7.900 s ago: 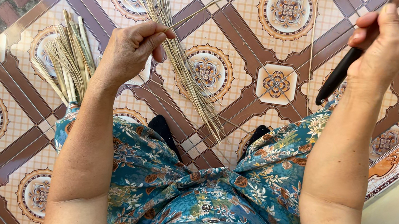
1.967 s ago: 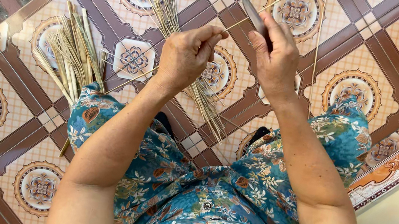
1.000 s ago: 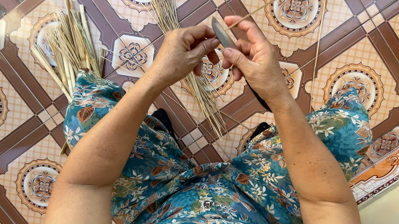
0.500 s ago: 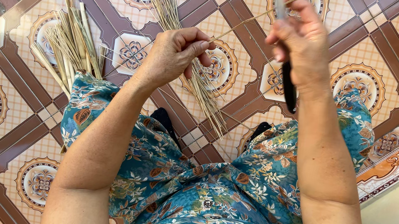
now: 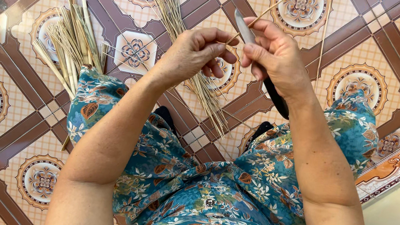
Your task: The person sits on a tiled floor and uses a knife to split long dried bamboo strips into thinner strands. They hold a bundle in one hand and repeatedly scrape the knife along individual strips to separate them, then place the processed pieces back on the floor.
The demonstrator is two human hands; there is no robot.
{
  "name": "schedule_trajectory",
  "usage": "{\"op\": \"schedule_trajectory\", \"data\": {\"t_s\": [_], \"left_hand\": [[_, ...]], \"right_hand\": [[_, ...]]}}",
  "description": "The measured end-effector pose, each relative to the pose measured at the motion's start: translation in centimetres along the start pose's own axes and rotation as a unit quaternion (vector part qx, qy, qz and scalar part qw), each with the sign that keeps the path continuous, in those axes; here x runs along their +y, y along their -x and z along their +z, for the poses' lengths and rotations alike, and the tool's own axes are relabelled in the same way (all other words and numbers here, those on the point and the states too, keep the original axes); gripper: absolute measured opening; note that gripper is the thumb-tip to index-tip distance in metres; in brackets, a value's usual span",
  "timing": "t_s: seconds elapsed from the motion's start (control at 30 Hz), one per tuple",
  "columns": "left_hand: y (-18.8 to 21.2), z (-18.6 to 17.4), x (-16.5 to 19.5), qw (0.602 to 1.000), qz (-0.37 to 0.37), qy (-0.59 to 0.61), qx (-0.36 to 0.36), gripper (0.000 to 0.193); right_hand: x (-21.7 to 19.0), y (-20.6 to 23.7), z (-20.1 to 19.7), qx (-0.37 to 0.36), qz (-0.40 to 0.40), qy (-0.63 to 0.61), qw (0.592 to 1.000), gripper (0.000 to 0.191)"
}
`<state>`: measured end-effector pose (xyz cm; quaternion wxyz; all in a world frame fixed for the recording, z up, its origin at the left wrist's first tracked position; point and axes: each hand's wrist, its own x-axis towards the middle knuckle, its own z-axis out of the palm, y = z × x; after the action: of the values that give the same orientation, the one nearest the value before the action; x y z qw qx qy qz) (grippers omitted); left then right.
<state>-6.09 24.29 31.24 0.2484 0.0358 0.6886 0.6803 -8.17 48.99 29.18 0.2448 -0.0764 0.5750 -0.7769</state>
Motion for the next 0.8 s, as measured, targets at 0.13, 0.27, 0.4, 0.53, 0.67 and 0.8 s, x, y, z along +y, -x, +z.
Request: {"op": "schedule_trajectory", "data": {"t_s": [0.13,0.27,0.4,0.53,0.67,0.8], "left_hand": [[0.9,-0.6,0.6,0.999,-0.001,-0.038,0.003,0.024],[1.6,-1.1,1.3,0.996,-0.058,-0.066,0.004,0.022],[1.5,-0.3,1.4,0.997,-0.036,-0.069,0.030,0.022],[1.3,0.2,1.1,0.997,0.007,-0.068,0.048,0.022],[1.3,0.4,0.6,0.996,0.042,-0.045,0.068,0.019],[1.3,0.3,0.3,0.992,0.045,-0.074,0.088,0.018]], "right_hand": [[-2.0,-0.4,-2.1,0.043,-0.062,-0.039,0.996,0.034],[-3.5,0.1,-3.2,0.065,-0.098,-0.042,0.992,0.032],[-2.4,0.3,1.0,0.037,-0.021,0.032,0.999,0.038],[-1.0,0.8,4.6,-0.011,0.053,0.097,0.994,0.036],[-1.0,0.5,3.3,0.007,0.024,0.063,0.998,0.034],[-1.1,-0.5,-0.2,0.048,-0.025,-0.019,0.998,0.025]]}}
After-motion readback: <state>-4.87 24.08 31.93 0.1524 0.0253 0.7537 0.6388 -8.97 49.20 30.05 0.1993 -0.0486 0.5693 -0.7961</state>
